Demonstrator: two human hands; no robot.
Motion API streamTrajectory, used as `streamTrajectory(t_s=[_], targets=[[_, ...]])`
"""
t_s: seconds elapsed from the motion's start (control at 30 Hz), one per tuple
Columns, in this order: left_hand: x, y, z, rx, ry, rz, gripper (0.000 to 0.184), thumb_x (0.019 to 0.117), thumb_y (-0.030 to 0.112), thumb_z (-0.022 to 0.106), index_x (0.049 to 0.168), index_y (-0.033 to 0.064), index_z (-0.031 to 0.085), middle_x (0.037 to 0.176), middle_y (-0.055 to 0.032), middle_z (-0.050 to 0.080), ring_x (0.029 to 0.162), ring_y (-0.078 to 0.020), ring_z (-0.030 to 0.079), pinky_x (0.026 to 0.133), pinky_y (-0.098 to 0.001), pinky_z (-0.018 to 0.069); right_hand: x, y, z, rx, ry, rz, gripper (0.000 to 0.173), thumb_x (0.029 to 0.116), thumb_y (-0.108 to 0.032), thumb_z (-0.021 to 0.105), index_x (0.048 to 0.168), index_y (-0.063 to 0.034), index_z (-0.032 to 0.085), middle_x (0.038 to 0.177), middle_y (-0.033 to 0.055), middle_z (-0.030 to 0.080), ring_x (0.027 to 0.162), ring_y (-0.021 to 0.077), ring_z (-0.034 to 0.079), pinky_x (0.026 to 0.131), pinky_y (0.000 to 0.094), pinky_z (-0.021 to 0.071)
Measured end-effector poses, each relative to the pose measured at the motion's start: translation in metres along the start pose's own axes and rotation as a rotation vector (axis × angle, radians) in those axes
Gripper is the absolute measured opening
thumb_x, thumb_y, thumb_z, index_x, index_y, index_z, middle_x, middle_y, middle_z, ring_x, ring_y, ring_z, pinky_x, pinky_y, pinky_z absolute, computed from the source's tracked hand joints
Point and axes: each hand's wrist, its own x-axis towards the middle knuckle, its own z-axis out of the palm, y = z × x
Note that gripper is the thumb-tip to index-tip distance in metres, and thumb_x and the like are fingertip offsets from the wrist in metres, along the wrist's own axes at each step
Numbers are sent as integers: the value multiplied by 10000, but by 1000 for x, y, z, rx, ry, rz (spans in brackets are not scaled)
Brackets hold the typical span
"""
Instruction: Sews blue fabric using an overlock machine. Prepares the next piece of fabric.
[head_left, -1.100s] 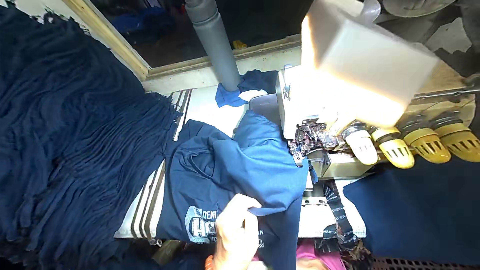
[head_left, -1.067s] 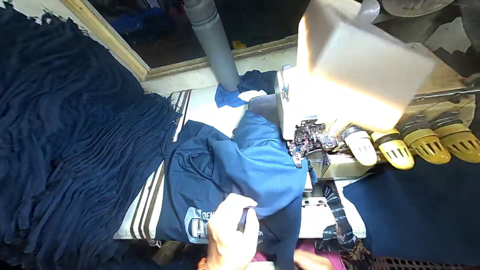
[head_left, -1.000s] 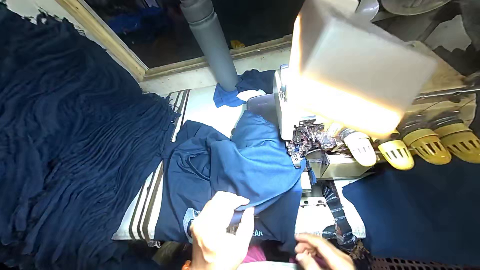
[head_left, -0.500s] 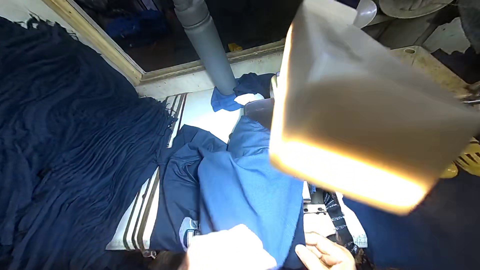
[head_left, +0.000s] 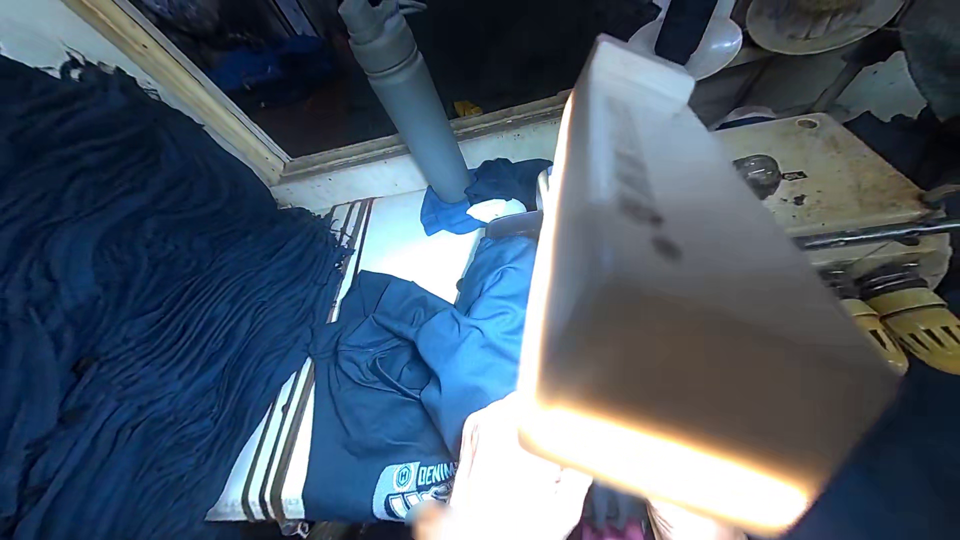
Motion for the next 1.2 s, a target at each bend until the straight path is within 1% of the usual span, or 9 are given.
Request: streamTrajectory(t_s=[0.1, 0.23, 0.43, 0.53, 0.63, 0.73, 0.87, 1.03, 1.2], targets=[[-2, 13, -12, -52, -90, -61, 167, 952, 144, 618, 916, 88, 771, 803, -57, 688, 734, -129, 656, 596, -256, 497, -8, -14, -4, -30, -38, 94, 138, 900, 4, 620, 789, -30, 695, 649, -112, 615, 581, -84, 519, 548, 114, 429], [2, 23, -13, 11, -83, 2, 187, 972, 131, 586, 918, 74, 755, 803, -97, 693, 741, -192, 670, 614, -284, 509, -19, -13, -8, 6, -61, 122, 122, 878, 30, 620, 797, -26, 692, 656, -106, 630, 583, -77, 541, 558, 118, 452], [11, 9, 7, 144, 49, 29, 211, 937, 221, 591, 869, 138, 773, 763, 15, 697, 700, -96, 667, 573, -253, 509, -2, 9, 1, -97, -47, -155, 243, 930, -90, 634, 692, -56, 598, 574, -91, 503, 533, -107, 426, 505, 63, 355], [2, 11, -1, 183, 36, 27, 218, 882, 185, 580, 948, 149, 784, 937, -24, 751, 865, -161, 691, 706, -323, 505, -3, 5, -5, -70, -80, -83, 186, 925, -94, 649, 740, -71, 643, 589, -118, 524, 537, -108, 441, 511, 72, 377], [-15, 11, -8, 129, 22, 23, 231, 911, 87, 574, 1048, 127, 756, 1143, -74, 761, 1067, -199, 695, 900, -378, 489, -8, -5, -12, 18, -77, 90, 65, 874, -43, 685, 888, -42, 748, 735, -81, 697, 645, -35, 612, 594, 150, 511], [-30, 7, -8, 102, 27, 36, 269, 969, 132, 558, 1163, 114, 742, 1242, -107, 730, 1126, -217, 656, 1003, -386, 420, -13, -6, -16, 134, -90, 146, 198, 843, 24, 691, 1033, 9, 747, 911, 0, 782, 808, 63, 736, 735, 238, 620], [-33, 2, -4, 124, 87, 100, 274, 1012, 189, 501, 1142, 160, 740, 1168, -88, 744, 1061, -198, 652, 939, -355, 414, -19, -6, -15, 210, -77, 199, 296, 815, 69, 694, 1108, 46, 732, 977, 40, 791, 858, 97, 754, 777, 267, 632], [-23, 2, -10, -22, 129, 162, 208, 1009, 205, 550, 963, 125, 737, 847, -47, 717, 865, -137, 634, 860, -309, 406, -18, -11, -12, 247, -71, 230, 307, 802, 113, 666, 1093, 46, 738, 962, 18, 795, 848, 74, 753, 776, 250, 629], [2, -20, -3, 138, 103, 386, 231, 1015, 209, 555, 915, 128, 747, 831, -42, 723, 763, -159, 637, 785, -358, 418, -13, -1, -2, 259, -95, 176, 140, 857, 48, 692, 960, -19, 761, 848, -2, 774, 759, 50, 729, 711, 232, 615]])
